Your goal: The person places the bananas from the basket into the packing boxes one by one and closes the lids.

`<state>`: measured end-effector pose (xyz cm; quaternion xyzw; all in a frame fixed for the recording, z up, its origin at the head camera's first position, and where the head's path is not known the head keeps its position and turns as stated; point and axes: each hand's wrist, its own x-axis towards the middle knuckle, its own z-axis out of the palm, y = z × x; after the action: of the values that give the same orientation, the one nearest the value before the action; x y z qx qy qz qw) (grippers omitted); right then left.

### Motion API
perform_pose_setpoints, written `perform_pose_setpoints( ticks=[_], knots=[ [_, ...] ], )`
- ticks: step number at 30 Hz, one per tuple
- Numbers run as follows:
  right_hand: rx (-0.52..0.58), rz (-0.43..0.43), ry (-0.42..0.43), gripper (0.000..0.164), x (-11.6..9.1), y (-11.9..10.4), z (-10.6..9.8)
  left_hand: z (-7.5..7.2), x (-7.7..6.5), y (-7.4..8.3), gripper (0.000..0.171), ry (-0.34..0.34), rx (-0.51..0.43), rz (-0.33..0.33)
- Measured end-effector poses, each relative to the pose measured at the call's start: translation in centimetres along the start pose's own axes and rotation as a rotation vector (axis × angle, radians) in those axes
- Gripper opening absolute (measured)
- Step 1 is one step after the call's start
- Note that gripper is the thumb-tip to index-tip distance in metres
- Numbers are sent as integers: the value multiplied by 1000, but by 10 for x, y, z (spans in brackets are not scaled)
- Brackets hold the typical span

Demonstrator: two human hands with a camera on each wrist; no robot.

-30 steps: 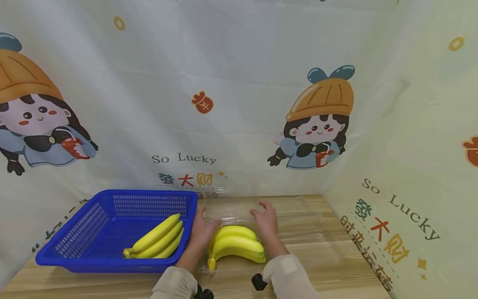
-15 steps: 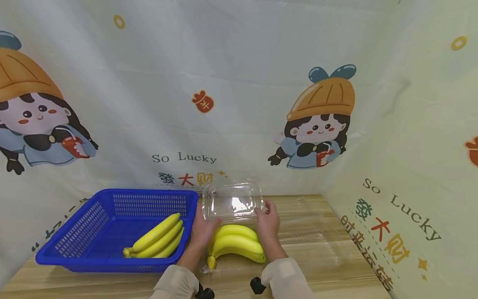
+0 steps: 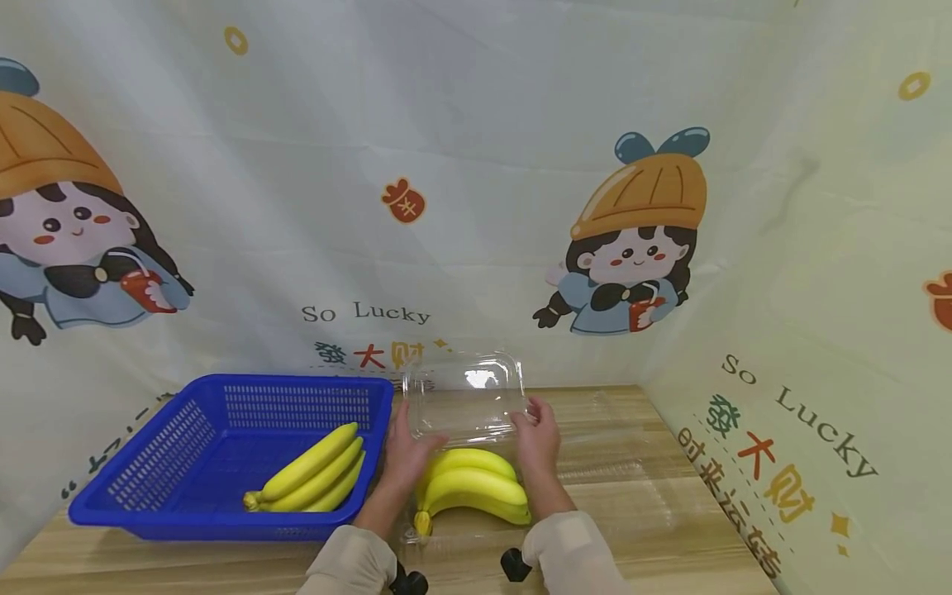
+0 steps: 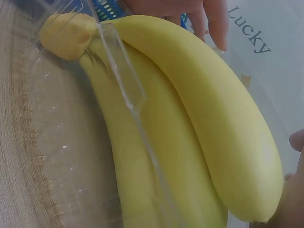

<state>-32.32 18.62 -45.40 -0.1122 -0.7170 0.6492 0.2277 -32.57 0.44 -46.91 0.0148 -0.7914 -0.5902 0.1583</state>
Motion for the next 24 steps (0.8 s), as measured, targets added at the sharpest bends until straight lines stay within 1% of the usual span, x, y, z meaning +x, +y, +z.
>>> perform_pose_setpoints(
  ticks=[4,6,10,12,16,19,24],
  knots=[
    [-17,-16,12,48,0,1,1,-1,-1,0,97,8,12,27],
    [-26,-40,14,49,1,2,2,-1,-1,1,98,9,18,38],
    [-12,-71,-18,47,2,4,4,-3,-3,4,98,-1,21,37],
    [-1,-72,-31,47,3,4,4,-3,-3,7,97,-3,11,49],
    [44,-47,-40,51,4,3,3,-4,-2,11,97,3,-17,76],
    [94,-47,-57,54,3,-2,0,-5,-3,14,97,1,-32,74],
    [139,-103,-66,56,2,-10,-4,-8,-5,20,95,-25,-55,78]
  ],
)
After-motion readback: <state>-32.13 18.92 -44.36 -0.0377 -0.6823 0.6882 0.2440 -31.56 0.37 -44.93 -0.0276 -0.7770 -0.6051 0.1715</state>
